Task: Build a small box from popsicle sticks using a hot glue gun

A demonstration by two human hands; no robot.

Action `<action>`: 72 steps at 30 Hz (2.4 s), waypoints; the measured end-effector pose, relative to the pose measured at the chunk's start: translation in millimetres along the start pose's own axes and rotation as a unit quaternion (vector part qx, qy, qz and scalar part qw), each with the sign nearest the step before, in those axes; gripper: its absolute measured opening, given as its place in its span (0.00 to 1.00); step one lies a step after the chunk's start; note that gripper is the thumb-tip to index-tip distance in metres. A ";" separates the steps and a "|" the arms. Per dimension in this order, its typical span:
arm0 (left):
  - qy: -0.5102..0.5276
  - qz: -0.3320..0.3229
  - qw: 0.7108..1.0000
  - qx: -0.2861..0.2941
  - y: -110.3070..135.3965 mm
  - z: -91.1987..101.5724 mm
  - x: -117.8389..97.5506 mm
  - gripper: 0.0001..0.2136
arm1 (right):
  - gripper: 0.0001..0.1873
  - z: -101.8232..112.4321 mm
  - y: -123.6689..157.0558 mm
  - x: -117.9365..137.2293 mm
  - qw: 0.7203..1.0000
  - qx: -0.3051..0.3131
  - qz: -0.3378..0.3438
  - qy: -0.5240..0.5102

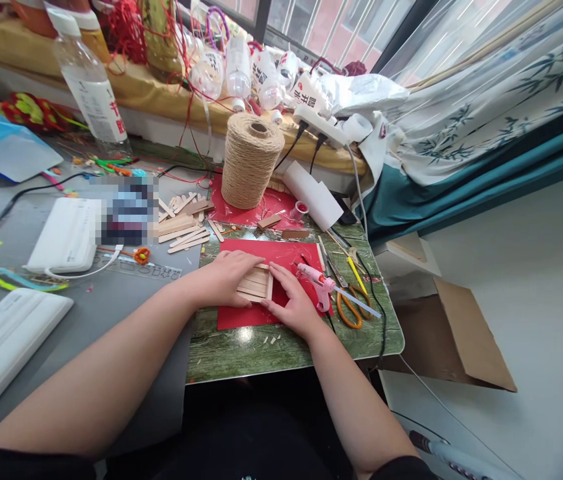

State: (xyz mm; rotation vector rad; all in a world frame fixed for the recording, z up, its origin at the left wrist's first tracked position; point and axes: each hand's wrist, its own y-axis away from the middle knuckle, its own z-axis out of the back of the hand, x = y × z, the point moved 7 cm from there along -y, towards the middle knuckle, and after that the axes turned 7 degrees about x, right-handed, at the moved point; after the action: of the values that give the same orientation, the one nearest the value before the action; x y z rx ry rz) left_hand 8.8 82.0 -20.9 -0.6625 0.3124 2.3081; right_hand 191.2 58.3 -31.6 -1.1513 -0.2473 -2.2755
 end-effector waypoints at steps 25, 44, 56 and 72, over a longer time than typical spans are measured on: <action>-0.002 0.002 1.000 0.005 0.5 -0.9 -0.3 0.44 | 0.44 3.3 4.6 -1.0 0.999 -0.010 -0.003 -0.044; -0.017 0.004 1.000 0.003 0.3 -1.8 0.0 0.44 | 0.46 4.6 3.1 1.8 0.999 0.026 -0.017 -0.022; -0.022 0.018 1.000 0.002 -0.5 -3.4 2.9 0.47 | 0.57 2.4 0.0 -21.7 0.993 0.041 -0.059 -0.093; -0.085 0.091 0.991 -0.043 6.3 9.6 -11.4 0.51 | 0.17 25.7 101.2 28.1 0.947 -0.257 0.048 0.189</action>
State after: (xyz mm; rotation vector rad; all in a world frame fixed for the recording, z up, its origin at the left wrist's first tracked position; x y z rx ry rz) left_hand 8.0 74.8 -6.4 -0.4917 0.2029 2.5451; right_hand 252.9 -25.6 -2.7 -0.8994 0.5694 -2.4831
